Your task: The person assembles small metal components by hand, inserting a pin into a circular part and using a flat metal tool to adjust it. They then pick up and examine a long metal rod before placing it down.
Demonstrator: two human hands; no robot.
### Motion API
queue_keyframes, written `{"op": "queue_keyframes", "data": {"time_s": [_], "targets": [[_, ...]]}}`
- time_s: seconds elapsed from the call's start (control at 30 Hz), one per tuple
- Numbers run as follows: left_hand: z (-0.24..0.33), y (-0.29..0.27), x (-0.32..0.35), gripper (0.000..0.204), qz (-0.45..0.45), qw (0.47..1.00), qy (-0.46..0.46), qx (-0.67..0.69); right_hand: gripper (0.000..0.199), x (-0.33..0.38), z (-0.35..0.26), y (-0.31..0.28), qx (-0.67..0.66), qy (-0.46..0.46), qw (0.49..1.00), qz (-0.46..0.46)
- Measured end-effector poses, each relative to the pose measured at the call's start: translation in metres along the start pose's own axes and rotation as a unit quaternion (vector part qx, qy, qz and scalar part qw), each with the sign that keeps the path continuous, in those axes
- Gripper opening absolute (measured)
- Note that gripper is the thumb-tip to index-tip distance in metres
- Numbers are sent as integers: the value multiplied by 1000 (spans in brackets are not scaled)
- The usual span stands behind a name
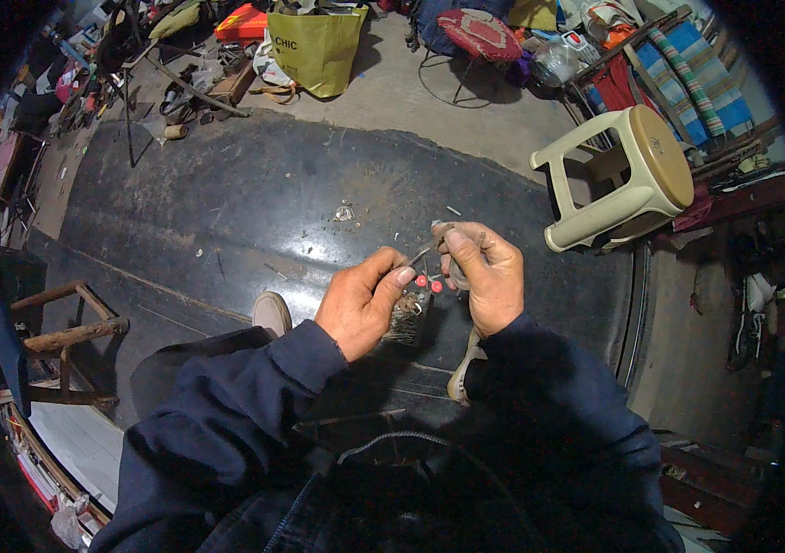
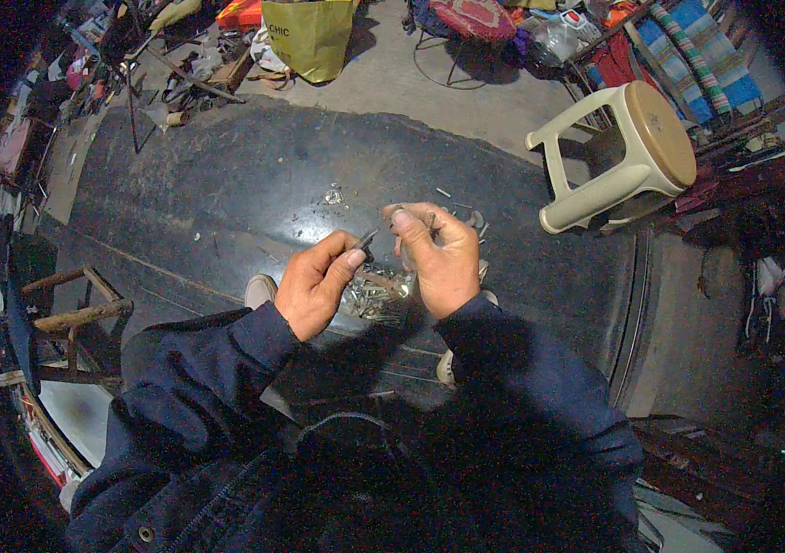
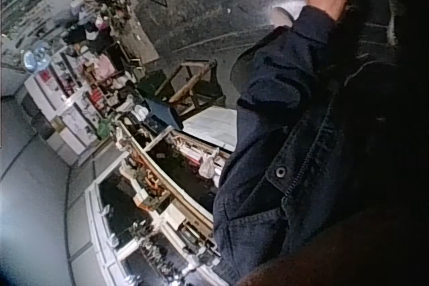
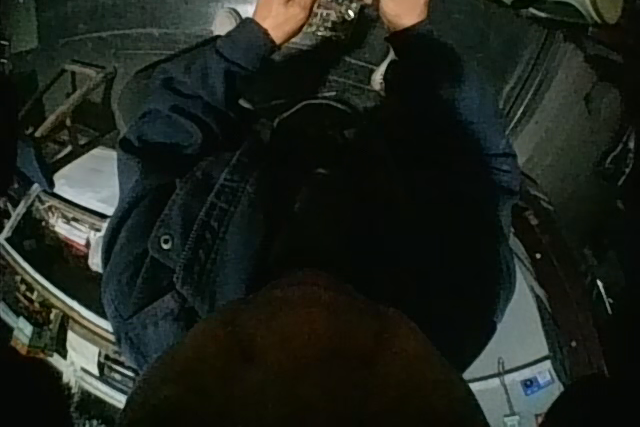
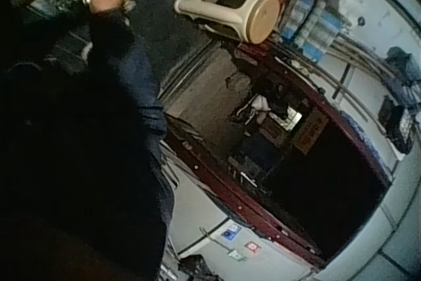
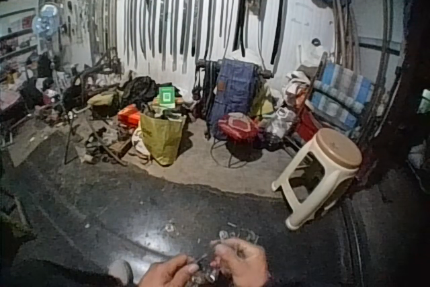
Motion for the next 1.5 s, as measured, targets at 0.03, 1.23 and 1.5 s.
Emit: {"op": "queue_keyframes", "data": {"time_s": [0.03, 1.23, 1.5], "targets": [[0, 0, 0, 22, 0, 1000, -1, -3, 29, 0, 0, 0, -7, -1, 1000, -1], [-13, 15, 1, 33, -91, 969, -92, 210, 13, -1, 6, -1, 29, 17, 999, 0], [-17, 19, 1, 37, -147, 940, -131, 279, 15, 0, 6, 0, 29, 32, 999, -9]]}}
Point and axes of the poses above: each hand's wrist, its own x-axis away from the middle knuckle, its own y-axis out of the palm, z = x × y, the point moved 6 cm from there along -x, towards the middle knuckle, and after that the axes turned 6 degrees about -x, right-handed, at the moved point
